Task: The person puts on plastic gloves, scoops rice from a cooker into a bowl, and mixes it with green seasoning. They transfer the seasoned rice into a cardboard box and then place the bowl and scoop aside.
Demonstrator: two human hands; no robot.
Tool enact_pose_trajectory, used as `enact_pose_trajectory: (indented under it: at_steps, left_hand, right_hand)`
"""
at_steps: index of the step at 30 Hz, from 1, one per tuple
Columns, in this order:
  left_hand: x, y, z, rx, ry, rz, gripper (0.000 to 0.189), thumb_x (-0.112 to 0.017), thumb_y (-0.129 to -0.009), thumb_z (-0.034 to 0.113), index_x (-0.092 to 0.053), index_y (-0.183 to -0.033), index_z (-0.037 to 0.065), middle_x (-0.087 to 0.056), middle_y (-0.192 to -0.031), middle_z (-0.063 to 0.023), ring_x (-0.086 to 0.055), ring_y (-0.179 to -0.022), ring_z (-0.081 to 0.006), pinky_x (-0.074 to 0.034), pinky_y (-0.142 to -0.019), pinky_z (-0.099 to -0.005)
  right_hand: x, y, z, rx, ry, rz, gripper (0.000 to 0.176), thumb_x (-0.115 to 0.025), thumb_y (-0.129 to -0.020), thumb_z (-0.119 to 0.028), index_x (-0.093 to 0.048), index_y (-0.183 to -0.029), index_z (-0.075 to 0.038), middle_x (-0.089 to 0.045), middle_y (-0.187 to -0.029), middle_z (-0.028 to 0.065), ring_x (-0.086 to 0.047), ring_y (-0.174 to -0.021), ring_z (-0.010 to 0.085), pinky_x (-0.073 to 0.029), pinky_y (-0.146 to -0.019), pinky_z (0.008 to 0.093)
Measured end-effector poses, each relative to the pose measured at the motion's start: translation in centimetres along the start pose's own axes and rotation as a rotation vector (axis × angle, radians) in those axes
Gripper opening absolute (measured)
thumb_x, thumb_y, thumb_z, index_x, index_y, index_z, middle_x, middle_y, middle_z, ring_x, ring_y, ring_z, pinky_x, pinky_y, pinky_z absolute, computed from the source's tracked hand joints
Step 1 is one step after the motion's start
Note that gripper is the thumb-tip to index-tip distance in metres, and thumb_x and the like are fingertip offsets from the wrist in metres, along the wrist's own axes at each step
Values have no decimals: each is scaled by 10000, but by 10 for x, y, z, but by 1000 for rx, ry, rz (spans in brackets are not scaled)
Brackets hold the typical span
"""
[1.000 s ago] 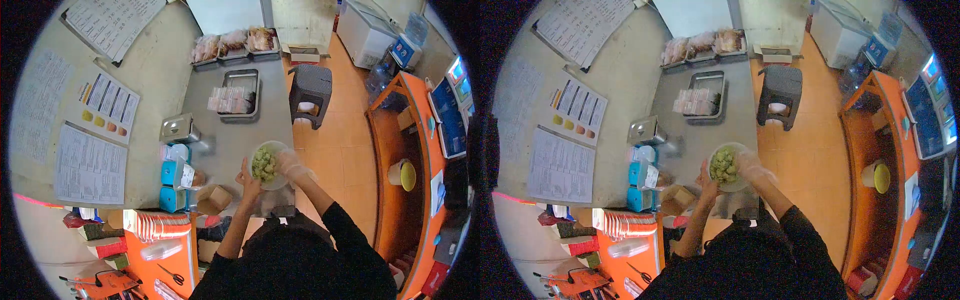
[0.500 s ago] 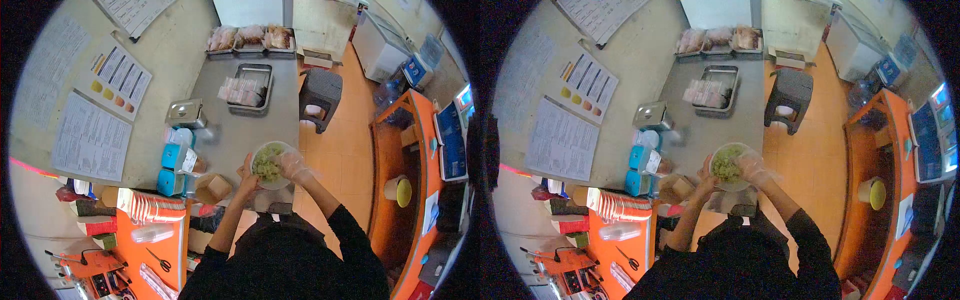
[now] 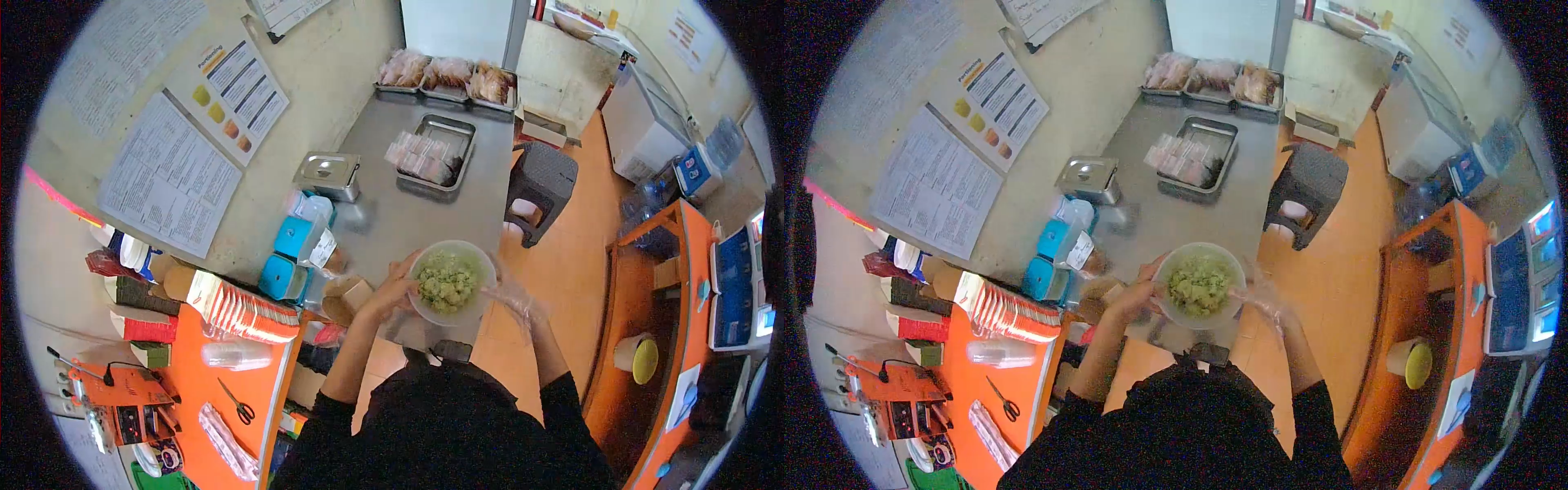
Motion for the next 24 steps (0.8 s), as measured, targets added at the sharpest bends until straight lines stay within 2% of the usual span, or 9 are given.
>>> enact_pose_trajectory:
  at_steps: [4,8,9,10,14,16,18,20,24]
  left_hand:
    - [-21,24,66,38,0,-190,779,-549,-758,127,-322,-1488,274,-305,-1224,-163,-430,-1218,-368,-611,-813,-399]
    - [-28,29,64,-55,108,-91,722,-647,-812,243,-358,-1473,243,-331,-1331,-187,-510,-1131,-324,-604,-748,-390]
    - [-23,34,36,-52,119,-66,722,-647,-812,243,-358,-1473,243,-331,-1331,-187,-510,-1131,-324,-604,-748,-390]
    - [-8,46,13,-278,-87,86,708,-687,-802,264,-394,-1445,210,-376,-1332,-177,-520,-1115,-303,-581,-704,-386]
    - [58,151,-162,187,-236,315,798,-843,-663,322,-475,-1337,104,-472,-1304,-153,-438,-1182,-307,-442,-877,-426]
    - [90,159,-211,187,-381,449,892,-880,-608,353,-451,-1343,86,-443,-1344,-163,-404,-1209,-327,-394,-961,-450]
    - [131,168,-171,51,-722,878,1121,-925,-509,369,-339,-1414,64,-386,-1399,-179,-369,-1247,-378,-297,-1049,-477]
    - [140,134,-131,-206,-699,824,1269,-939,-470,356,-212,-1465,51,-344,-1419,-182,-340,-1291,-390,-302,-1065,-487]
    - [146,92,-120,-383,-636,833,1313,-944,-456,339,-173,-1481,58,-341,-1412,-177,-317,-1319,-389,-276,-1102,-485]
  right_hand:
    - [-14,-14,101,-70,-386,-258,853,-742,-784,-443,-368,-1414,-8,-532,-1327,116,-486,-1228,217,-380,-1056,395]
    - [-26,2,86,-23,-728,-232,830,-695,-814,-439,-333,-1437,-26,-463,-1400,129,-448,-1281,254,-363,-1076,431]
    - [-23,11,65,44,-797,-173,812,-665,-831,-432,-315,-1445,-34,-423,-1431,136,-425,-1302,275,-361,-1074,456]
    - [-18,16,48,112,-865,-116,794,-635,-848,-425,-296,-1454,-42,-382,-1463,143,-401,-1324,296,-358,-1073,480]
    - [-14,14,41,95,-854,-43,782,-606,-856,-399,-269,-1465,-44,-354,-1474,149,-361,-1350,315,-343,-1080,515]
    - [-8,-5,78,-96,-658,10,794,-595,-858,-407,-236,-1487,-81,-335,-1483,150,-356,-1353,322,-340,-1074,526]
    - [-25,-2,17,7,-562,7,788,-583,-865,-402,-216,-1495,-103,-337,-1480,150,-358,-1352,318,-347,-1064,520]
    - [-37,-12,-20,122,-466,5,783,-572,-872,-397,-197,-1503,-124,-339,-1477,150,-360,-1351,314,-354,-1055,513]
    - [-58,-31,-22,4,-570,-37,788,-574,-871,-348,-152,-1516,-182,-316,-1489,136,-345,-1357,307,-371,-1046,507]
Point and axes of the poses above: each hand's wrist, its own y-axis away from the middle knuckle, its own x-axis out of the back of the hand, z = x × y, the point moved 10 cm from there along -y, towards the middle knuckle
